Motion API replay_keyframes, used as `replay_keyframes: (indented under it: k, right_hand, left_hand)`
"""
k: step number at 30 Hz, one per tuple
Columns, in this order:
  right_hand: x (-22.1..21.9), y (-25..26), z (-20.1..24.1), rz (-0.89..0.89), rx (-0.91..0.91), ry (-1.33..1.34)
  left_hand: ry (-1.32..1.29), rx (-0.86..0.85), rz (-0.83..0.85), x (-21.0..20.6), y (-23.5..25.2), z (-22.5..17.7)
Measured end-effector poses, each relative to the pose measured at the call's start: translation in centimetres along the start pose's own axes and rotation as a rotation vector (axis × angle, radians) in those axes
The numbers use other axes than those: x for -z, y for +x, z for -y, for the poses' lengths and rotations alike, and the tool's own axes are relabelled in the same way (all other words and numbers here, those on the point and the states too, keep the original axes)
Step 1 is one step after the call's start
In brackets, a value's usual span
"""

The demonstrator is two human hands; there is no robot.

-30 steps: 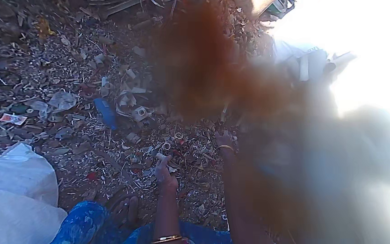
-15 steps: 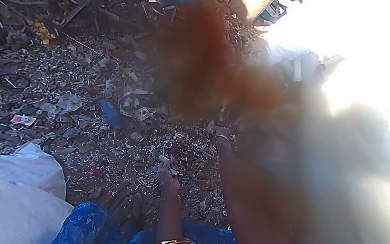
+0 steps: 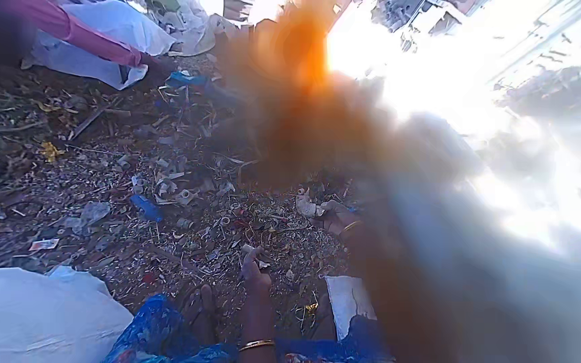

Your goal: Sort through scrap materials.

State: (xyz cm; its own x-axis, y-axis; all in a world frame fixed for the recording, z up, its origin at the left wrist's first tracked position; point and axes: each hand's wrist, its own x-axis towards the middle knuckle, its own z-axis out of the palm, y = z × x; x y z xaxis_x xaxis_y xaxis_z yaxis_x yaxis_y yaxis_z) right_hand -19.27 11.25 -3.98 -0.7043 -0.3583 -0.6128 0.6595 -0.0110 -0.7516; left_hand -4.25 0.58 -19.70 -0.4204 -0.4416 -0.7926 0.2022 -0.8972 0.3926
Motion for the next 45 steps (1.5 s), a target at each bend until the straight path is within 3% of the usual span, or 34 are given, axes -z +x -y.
replay_keyframes:
  k: [6,10,18,29,36,45]
  right_hand:
    - [-1.4,-6.6,1.2,-0.158,0.0,-0.347]
    - [-1.4,-13.6,2.9,-0.142,0.067,-0.546]
    - [1.2,-25.3,3.0,-0.078,0.222,-0.349]
    - [3.0,-24.0,-1.4,0.043,0.141,-0.231]
    - [2.2,-24.8,-0.7,0.091,0.136,-0.204]
    - [2.7,-25.2,-0.8,0.098,0.183,-0.133]
  left_hand:
    - [0.084,-0.051,0.221,-0.6,-6.0,-1.6]
    - [0.126,-0.092,0.292,-1.7,-11.5,-3.6]
    - [0.13,-0.072,0.421,-2.7,-18.5,-5.2]
    - [0.322,-0.412,0.515,-6.2,-28.8,-16.0]
    - [0.287,-0.218,0.419,-1.8,-25.9,-16.2]
    - [0.323,-0.38,0.392,-2.0,-24.4,-14.9]
